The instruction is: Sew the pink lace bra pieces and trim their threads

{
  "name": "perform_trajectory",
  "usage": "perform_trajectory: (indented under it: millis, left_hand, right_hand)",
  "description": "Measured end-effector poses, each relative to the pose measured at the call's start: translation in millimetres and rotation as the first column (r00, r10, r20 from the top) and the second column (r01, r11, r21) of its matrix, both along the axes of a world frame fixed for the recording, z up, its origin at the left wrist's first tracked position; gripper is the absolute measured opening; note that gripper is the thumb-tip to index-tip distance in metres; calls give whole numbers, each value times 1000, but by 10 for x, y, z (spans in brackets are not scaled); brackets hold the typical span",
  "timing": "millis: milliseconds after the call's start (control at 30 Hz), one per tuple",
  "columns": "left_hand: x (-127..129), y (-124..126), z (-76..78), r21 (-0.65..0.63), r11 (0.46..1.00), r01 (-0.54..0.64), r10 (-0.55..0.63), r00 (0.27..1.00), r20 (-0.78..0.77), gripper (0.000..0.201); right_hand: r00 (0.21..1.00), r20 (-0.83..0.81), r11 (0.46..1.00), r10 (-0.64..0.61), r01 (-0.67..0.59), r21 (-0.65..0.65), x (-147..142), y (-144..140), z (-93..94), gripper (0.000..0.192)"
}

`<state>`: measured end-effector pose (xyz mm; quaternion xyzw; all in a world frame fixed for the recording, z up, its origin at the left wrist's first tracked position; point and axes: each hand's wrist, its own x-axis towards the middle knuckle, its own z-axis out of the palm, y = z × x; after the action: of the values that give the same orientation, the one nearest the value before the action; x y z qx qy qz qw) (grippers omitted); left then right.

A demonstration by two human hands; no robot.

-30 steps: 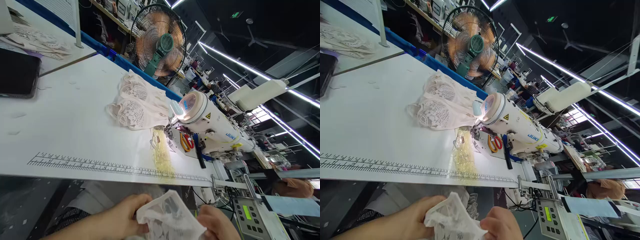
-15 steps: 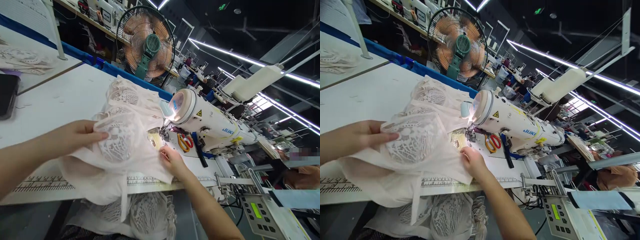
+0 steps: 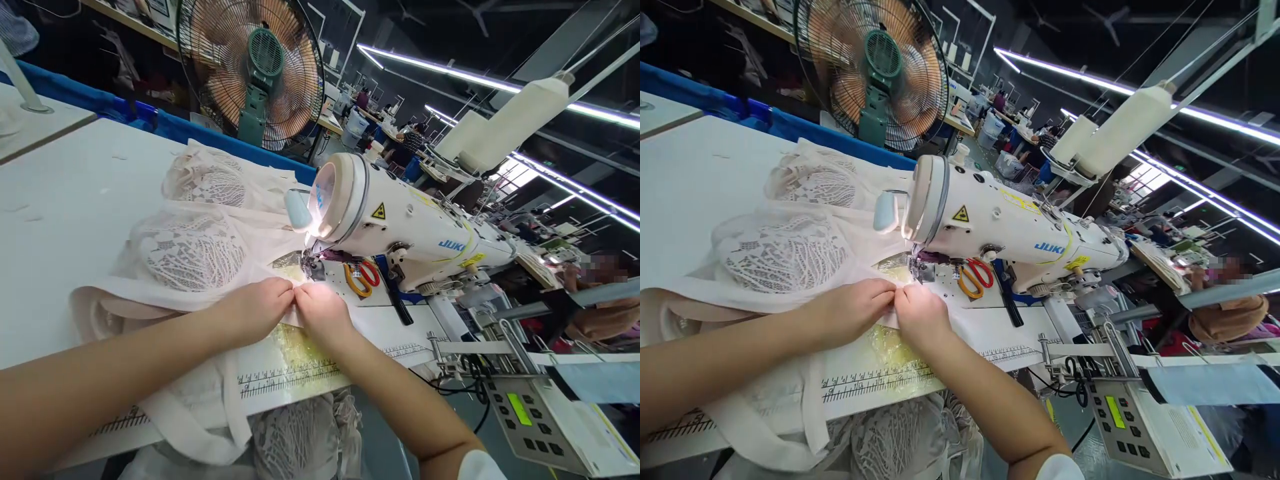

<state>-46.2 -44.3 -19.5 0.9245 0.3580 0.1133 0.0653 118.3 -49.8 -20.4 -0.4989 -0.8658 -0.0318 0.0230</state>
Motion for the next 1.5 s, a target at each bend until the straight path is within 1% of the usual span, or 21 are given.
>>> perform_trajectory:
  millis: [67,100,133,200,267,367,500,533,600,667,733,833,900,1033,1133,1267,1367,1433,1500]
  left_hand:
    - [-21,55,-72,142,986,83,-73,995,-73,26]
    - [-38,72,-84,192,975,111,-89,989,-120,28]
    - [-48,83,-82,220,969,113,-78,984,-160,29]
    - [-38,96,-48,235,970,63,-13,978,-209,31]
    - [8,106,-3,228,974,5,48,972,-228,31]
    - [86,124,39,220,975,-42,99,963,-252,33]
    - [119,144,31,229,967,-111,175,944,-280,43]
    - [113,151,21,236,964,-122,186,944,-273,43]
    - [92,176,-8,245,963,-113,176,952,-252,38]
    - [63,212,-47,259,963,-71,134,963,-236,34]
    - [36,251,-88,286,958,-28,93,972,-216,33]
    - [10,299,-131,325,946,-18,77,983,-169,34]
    - [3,317,-136,318,948,-26,79,985,-155,32]
    - [3,340,-102,262,965,-19,64,985,-162,30]
    - [43,364,-40,197,980,-28,70,975,-209,31]
    - [142,390,75,91,992,-85,108,951,-289,36]
    - [184,384,120,88,989,-121,142,941,-308,38]
    - [179,378,108,98,988,-119,143,944,-296,38]
    - [158,382,70,101,989,-105,127,959,-252,38]
  right_hand:
    - [996,-39,996,83,-81,31,118,-123,-49,22]
    - [988,-77,990,133,-128,66,181,-187,-78,24]
    - [976,-118,980,183,-171,106,241,-250,-106,26]
    - [947,-196,960,254,-222,171,343,-362,-145,29]
    - [933,-235,956,272,-234,175,413,-449,-149,29]
    - [933,-247,961,260,-226,160,460,-538,-112,28]
    - [928,-283,966,243,-204,162,474,-590,-86,28]
    - [921,-300,965,248,-207,161,475,-591,-90,28]
    - [908,-331,963,258,-216,160,475,-579,-104,29]
    - [897,-350,961,271,-230,155,475,-552,-113,29]
    - [886,-363,957,289,-256,136,474,-521,-110,28]
    - [871,-383,951,308,-297,90,469,-491,-78,27]
    - [867,-393,949,308,-308,64,465,-491,-48,27]
    - [869,-390,947,305,-322,22,460,-532,-17,28]
    - [878,-370,949,303,-312,36,455,-561,-44,30]
    - [893,-347,956,287,-292,40,431,-563,-88,34]
    - [893,-351,957,281,-289,31,411,-548,-91,35]
    - [892,-353,956,282,-291,28,404,-541,-84,35]
    - [891,-357,957,281,-290,27,402,-537,-78,35]
